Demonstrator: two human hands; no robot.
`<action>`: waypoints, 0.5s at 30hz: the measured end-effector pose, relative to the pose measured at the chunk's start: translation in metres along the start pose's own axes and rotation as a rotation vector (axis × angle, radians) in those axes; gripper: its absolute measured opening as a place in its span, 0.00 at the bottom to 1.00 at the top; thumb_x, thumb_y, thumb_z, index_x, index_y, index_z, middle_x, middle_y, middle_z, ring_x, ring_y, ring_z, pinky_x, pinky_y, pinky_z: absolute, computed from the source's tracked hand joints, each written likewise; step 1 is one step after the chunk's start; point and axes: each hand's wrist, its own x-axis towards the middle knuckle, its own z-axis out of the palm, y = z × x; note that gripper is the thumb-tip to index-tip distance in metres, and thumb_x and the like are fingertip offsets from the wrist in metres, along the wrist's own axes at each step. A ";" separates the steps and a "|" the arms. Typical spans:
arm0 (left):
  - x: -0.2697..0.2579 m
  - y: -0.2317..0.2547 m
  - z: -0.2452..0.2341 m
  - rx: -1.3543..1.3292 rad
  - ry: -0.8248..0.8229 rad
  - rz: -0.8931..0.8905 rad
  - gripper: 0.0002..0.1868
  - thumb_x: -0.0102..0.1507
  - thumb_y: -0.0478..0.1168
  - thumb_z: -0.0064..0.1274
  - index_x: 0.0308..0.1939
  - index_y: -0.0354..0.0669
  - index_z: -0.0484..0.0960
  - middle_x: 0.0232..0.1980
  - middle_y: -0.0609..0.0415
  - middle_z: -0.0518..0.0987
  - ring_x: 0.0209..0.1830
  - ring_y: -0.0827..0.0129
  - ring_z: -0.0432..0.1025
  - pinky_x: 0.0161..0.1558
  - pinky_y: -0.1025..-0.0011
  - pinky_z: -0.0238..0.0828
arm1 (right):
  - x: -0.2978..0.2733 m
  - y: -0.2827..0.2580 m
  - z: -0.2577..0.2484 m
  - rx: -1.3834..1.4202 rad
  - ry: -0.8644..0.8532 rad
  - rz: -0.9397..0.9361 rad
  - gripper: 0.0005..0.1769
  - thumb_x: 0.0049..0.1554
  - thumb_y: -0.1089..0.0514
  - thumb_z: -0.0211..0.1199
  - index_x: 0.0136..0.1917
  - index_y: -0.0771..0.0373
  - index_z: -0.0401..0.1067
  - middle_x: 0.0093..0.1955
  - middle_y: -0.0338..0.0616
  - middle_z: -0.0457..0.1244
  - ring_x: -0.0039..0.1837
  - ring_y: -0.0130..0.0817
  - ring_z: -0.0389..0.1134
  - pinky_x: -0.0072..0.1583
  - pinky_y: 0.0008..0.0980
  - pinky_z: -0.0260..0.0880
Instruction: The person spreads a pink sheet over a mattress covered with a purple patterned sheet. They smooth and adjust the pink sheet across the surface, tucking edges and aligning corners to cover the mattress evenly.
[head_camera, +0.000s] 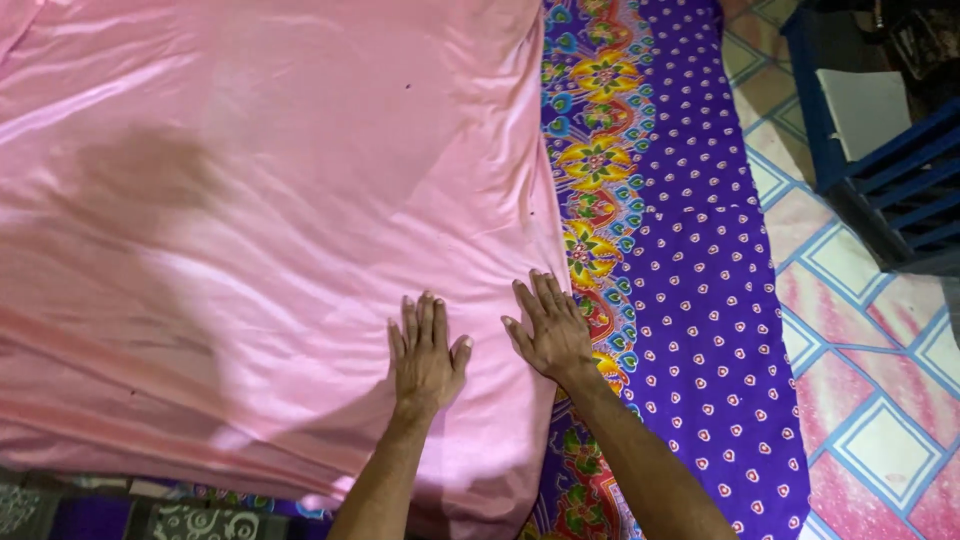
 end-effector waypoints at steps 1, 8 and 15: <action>0.005 0.004 0.003 -0.007 0.006 0.048 0.43 0.68 0.66 0.34 0.80 0.44 0.51 0.85 0.48 0.45 0.85 0.44 0.35 0.77 0.36 0.31 | -0.002 0.002 -0.002 0.002 0.003 0.002 0.38 0.64 0.29 0.44 0.81 0.42 0.54 0.83 0.46 0.48 0.84 0.45 0.46 0.75 0.51 0.54; 0.044 0.021 0.014 -0.034 0.097 0.129 0.40 0.70 0.63 0.34 0.79 0.43 0.55 0.84 0.46 0.50 0.85 0.46 0.37 0.77 0.39 0.32 | 0.005 0.008 0.005 0.003 0.157 -0.008 0.28 0.60 0.39 0.52 0.71 0.45 0.66 0.73 0.44 0.60 0.76 0.45 0.58 0.68 0.49 0.65; 0.097 0.029 0.027 -0.084 0.142 0.131 0.39 0.69 0.62 0.37 0.78 0.43 0.58 0.84 0.44 0.50 0.85 0.44 0.37 0.76 0.36 0.34 | 0.082 0.002 -0.016 0.027 0.160 0.234 0.37 0.61 0.31 0.47 0.74 0.55 0.59 0.49 0.50 0.68 0.54 0.50 0.72 0.49 0.49 0.75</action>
